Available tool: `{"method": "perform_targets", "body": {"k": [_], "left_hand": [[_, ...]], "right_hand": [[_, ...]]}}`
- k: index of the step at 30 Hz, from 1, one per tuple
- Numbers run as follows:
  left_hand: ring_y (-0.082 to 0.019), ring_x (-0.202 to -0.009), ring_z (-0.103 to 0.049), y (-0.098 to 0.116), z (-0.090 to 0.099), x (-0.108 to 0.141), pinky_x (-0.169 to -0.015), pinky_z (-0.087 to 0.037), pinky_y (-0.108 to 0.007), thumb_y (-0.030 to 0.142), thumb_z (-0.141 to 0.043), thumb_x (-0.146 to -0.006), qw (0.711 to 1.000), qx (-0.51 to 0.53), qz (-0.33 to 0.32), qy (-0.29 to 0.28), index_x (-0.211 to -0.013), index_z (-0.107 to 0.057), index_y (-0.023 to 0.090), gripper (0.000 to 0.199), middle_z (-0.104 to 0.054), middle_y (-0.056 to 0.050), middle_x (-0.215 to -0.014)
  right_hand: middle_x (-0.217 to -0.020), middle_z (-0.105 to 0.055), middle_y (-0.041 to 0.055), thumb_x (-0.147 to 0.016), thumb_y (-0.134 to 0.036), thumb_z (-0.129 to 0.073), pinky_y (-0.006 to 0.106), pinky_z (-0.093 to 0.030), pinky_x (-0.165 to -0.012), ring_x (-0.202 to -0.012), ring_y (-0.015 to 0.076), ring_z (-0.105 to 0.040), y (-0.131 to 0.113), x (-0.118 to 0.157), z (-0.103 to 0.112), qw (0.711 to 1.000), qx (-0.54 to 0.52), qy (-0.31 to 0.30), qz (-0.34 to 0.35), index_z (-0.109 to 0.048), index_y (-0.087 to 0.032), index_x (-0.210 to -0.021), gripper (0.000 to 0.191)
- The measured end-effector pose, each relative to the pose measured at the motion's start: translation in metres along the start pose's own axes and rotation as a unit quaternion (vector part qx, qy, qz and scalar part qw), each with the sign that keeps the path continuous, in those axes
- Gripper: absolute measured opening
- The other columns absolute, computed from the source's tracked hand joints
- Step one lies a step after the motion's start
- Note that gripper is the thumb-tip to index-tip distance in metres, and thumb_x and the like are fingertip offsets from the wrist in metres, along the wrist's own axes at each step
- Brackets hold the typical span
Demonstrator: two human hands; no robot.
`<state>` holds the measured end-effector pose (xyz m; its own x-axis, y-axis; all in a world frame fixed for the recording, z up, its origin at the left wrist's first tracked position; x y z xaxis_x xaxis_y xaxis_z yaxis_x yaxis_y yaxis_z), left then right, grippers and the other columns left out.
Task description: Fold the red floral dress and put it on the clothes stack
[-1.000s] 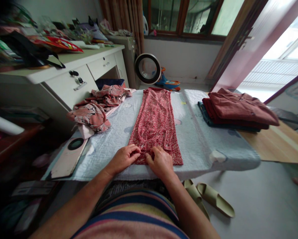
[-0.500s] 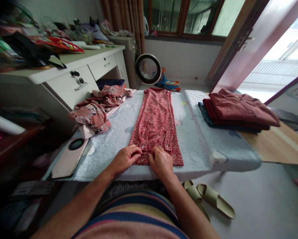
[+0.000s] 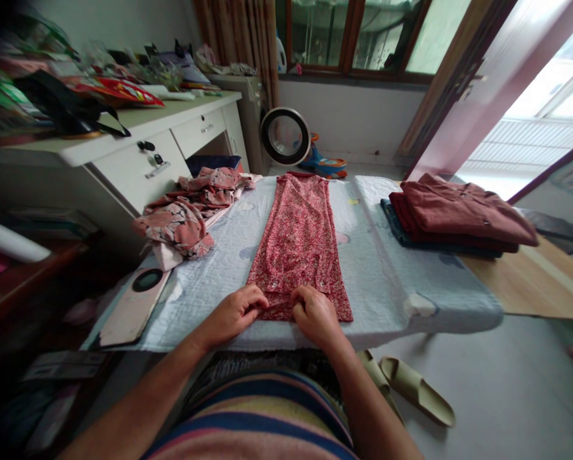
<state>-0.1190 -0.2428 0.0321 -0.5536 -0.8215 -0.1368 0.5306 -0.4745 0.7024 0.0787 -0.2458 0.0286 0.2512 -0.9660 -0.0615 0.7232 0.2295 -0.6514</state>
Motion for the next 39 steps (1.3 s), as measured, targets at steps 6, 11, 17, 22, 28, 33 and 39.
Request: {"method": "perform_targets", "body": {"k": [6,11,17,22,28,33,39], "left_hand": [[-0.020,-0.096,-0.055,0.000,0.007,0.017,-0.088,-0.044,-0.032,0.008,-0.051,-0.085,0.997,-0.079,0.014,-0.014,-0.095,-0.066,0.020,0.022,-0.061,-0.004,-0.096],[-0.019,-0.094,-0.054,-0.004,0.019,0.025,-0.085,-0.043,-0.031,0.005,-0.048,-0.081,0.994,-0.093,0.039,-0.051,-0.089,-0.063,0.020,0.023,-0.059,-0.004,-0.093],[-0.017,-0.086,-0.056,-0.002,0.028,0.022,-0.078,-0.043,-0.027,0.013,-0.051,-0.078,0.987,-0.088,0.063,-0.118,-0.082,-0.064,0.019,0.015,-0.059,-0.003,-0.090],[-0.015,-0.074,-0.057,-0.004,0.032,0.011,-0.068,-0.041,-0.024,0.017,-0.052,-0.080,0.984,-0.096,0.060,-0.136,-0.074,-0.062,0.019,0.011,-0.062,-0.001,-0.081],[-0.016,-0.076,-0.060,0.014,0.038,-0.025,-0.071,-0.044,-0.026,0.018,-0.052,-0.086,0.990,-0.115,0.024,-0.079,-0.081,-0.065,0.020,0.015,-0.065,-0.001,-0.081],[-0.025,-0.119,-0.055,0.028,0.015,-0.074,-0.106,-0.038,-0.041,0.029,-0.054,-0.093,0.981,-0.184,-0.066,-0.010,-0.115,-0.064,0.018,0.026,-0.064,-0.009,-0.125],[-0.027,-0.141,-0.036,0.017,-0.028,-0.099,-0.117,-0.025,-0.047,0.045,-0.052,-0.096,0.967,-0.218,-0.128,-0.042,-0.137,-0.051,0.021,0.048,-0.051,-0.008,-0.146]], "right_hand": [[-0.084,-0.059,0.0021,-0.083,-0.016,-0.052,0.026,-0.039,-0.073,-0.079,0.0148,-0.056,-0.006,0.006,0.004,0.998,-0.011,-0.040,0.042,-0.069,-0.021,-0.084,0.018],[-0.090,-0.058,0.0024,-0.086,-0.020,-0.056,0.026,-0.042,-0.073,-0.080,0.0142,-0.057,-0.008,0.012,0.009,0.995,-0.022,-0.075,0.062,-0.073,-0.023,-0.089,0.017],[-0.103,-0.060,0.0047,-0.086,-0.017,-0.057,0.030,-0.045,-0.086,-0.096,0.0174,-0.057,-0.011,0.021,0.016,0.986,-0.056,-0.115,0.105,-0.073,-0.025,-0.107,0.028],[-0.111,-0.060,0.0074,-0.087,-0.020,-0.057,0.033,-0.046,-0.092,-0.103,0.0199,-0.057,-0.013,0.032,0.023,0.982,-0.076,-0.135,0.108,-0.071,-0.025,-0.115,0.031],[-0.099,-0.067,0.0067,-0.093,-0.023,-0.051,0.029,-0.048,-0.083,-0.091,0.0174,-0.062,-0.013,0.027,0.047,0.984,-0.099,-0.103,0.109,-0.074,-0.022,-0.101,0.024],[-0.091,-0.067,0.0063,-0.088,-0.015,-0.049,0.028,-0.047,-0.079,-0.085,0.0162,-0.062,0.003,-0.018,0.070,0.992,-0.064,0.000,0.112,-0.073,-0.018,-0.095,0.025],[-0.087,-0.070,0.0043,-0.078,-0.011,-0.050,0.029,-0.047,-0.083,-0.085,0.0159,-0.062,0.031,-0.090,0.071,0.992,-0.063,0.028,0.106,-0.073,-0.017,-0.086,0.025]]}}
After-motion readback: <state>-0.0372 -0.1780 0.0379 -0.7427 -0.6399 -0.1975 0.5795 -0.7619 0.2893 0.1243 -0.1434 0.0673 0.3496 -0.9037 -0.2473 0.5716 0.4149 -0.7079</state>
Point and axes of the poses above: each hand's wrist, its own x-axis away from the middle knuckle, its own z-axis out of the back of the hand, y = z × x, the point moved 4 cm from there along -x, towards the middle knuckle
